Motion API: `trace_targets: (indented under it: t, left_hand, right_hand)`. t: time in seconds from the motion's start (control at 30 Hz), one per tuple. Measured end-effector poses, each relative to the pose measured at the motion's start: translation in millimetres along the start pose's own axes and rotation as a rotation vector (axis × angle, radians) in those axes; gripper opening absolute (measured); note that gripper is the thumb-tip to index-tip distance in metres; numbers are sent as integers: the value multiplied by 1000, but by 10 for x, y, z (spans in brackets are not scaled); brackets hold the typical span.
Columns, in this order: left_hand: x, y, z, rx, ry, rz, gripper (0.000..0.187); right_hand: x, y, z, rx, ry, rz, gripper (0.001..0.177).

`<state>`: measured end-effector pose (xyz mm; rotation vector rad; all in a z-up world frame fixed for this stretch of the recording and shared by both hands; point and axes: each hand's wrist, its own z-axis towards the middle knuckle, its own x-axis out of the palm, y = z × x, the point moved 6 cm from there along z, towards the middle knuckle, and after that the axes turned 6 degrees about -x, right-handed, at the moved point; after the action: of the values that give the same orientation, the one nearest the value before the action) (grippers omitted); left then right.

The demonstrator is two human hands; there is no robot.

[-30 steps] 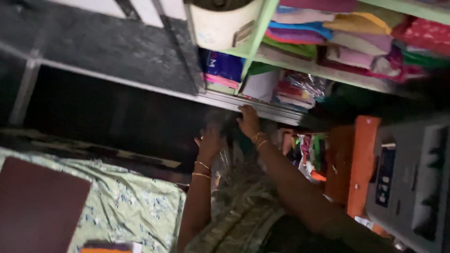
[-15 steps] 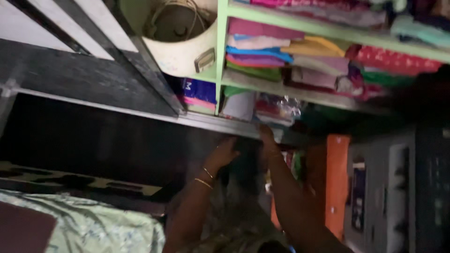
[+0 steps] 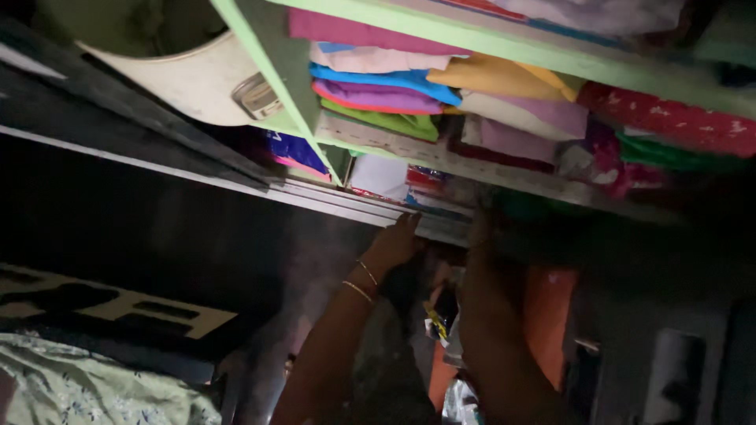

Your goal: The person retrieves pieces of fabric from a shelf, folds an orange cloth and a purple cloth on a bed, places them inside a plastic bag, and returns the bag to the shelf.

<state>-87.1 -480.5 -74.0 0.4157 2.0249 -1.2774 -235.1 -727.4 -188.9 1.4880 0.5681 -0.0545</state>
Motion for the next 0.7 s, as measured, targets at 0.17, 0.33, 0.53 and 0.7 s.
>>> trace_targets:
  t: [0.17,0.33,0.53,0.7]
  left_hand:
    - [24,13,118,-54,-15,-2,77]
    - [196,319,-79,-17,46,81,55]
    - [-29,411,-439,-35,48,33,50]
    - [-340,277,-690,47,-97,-193,51]
  right_hand:
    - [-100,-209,216,46,-80,16,29]
    - [218,-165,190,9,-28,48,26]
    - [873,134,-396,29,204,167,24]
    - [1102,219,-810,145,324,360,22]
